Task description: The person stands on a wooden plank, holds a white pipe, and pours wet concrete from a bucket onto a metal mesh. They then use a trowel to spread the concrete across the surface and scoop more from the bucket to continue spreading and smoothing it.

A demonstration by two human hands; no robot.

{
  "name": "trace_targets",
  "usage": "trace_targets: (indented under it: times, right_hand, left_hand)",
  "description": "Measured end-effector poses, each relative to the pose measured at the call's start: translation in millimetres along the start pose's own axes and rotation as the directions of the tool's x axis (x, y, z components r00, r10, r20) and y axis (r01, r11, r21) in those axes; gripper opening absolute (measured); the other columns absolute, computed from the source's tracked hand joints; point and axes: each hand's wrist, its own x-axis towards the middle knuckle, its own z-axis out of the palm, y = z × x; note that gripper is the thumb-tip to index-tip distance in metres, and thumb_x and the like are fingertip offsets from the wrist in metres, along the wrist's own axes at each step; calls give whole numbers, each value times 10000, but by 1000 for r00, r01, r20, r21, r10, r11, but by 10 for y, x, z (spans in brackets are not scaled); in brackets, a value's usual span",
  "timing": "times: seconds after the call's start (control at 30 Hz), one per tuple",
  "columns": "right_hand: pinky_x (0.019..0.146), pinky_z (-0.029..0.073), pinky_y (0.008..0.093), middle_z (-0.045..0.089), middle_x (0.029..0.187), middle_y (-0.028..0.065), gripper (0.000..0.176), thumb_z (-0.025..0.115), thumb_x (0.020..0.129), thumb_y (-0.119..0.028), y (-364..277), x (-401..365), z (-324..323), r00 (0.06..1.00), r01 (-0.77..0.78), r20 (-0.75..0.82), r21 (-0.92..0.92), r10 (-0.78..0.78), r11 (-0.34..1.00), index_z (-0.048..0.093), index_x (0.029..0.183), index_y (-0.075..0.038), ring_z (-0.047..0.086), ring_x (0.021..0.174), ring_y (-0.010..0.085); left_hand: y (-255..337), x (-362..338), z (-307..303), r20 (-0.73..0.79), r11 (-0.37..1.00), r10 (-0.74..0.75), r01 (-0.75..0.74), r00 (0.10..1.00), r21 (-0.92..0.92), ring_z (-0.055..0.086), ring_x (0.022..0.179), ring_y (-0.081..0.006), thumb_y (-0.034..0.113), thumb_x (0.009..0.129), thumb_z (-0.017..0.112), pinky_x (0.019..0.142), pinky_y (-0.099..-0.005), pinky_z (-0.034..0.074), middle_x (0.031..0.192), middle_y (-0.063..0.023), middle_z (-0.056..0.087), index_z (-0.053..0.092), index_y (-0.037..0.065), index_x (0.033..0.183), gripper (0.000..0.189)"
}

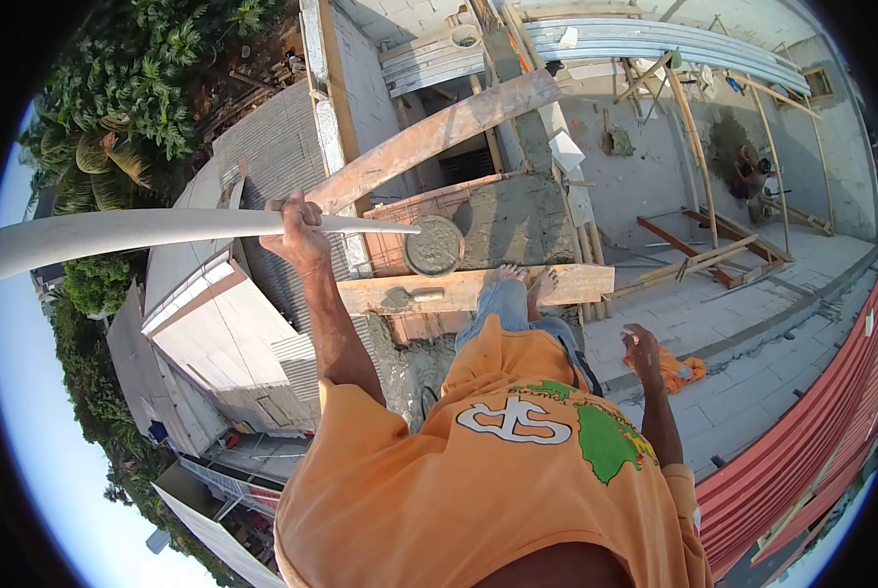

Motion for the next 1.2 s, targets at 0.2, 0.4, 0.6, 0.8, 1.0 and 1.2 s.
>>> trace_targets:
  times: [0.2,0.4,0.6,0.8,1.0,1.2]
  right_hand:
    - [483,422,281,619,697,86,259,574,833,-167,347,-33,213,997,-58,56,196,48,979,638,1036,-20,532,533,117]
    - [694,500,439,654,828,221,205,619,807,-137,202,-63,114,979,-196,80,144,186,970,656,985,-42,635,773,394]
    - [706,503,443,661,854,217,201,623,815,-163,-53,4,-3,966,-252,85,83,245,964,657,970,-40,641,799,389]
    - [647,489,390,660,742,168,264,603,830,-207,-111,-31,11,992,-111,-49,71,115,991,657,1027,-39,632,657,276]
    - [798,506,428,668,956,211,250,593,819,-164,-268,-171,-123,976,-198,-79,86,205,976,661,1009,-17,638,911,372]
    - [746,517,412,672,892,189,273,594,870,-242,117,-169,-201,961,-31,-271,110,60,993,627,1034,-27,650,831,356]
  left_hand:
    - [-288,-162,-163,-57,1000,8,-7,998,21,350,421,-100,9,735,544,398,-284,354,498,-23,377,390,65,592,217]
    - [-214,-176,-120,36,1000,9,-10,999,23,358,421,-113,53,738,544,416,-286,367,516,-36,396,402,43,612,191]
    - [94,92,280,177,993,119,-119,977,-14,383,439,-116,69,768,554,430,-285,376,522,-40,402,420,38,628,196]
    - [692,469,670,268,981,189,-168,945,-100,361,455,-130,23,769,526,461,-283,345,515,-55,385,395,43,600,215]
    - [1389,1017,798,371,967,255,-245,893,-76,335,492,-124,-4,775,539,485,-278,316,556,-26,351,405,45,593,231]
    - [1780,1292,960,469,959,270,-279,841,-51,317,489,-73,-43,813,607,484,-235,290,587,12,366,503,17,613,233]
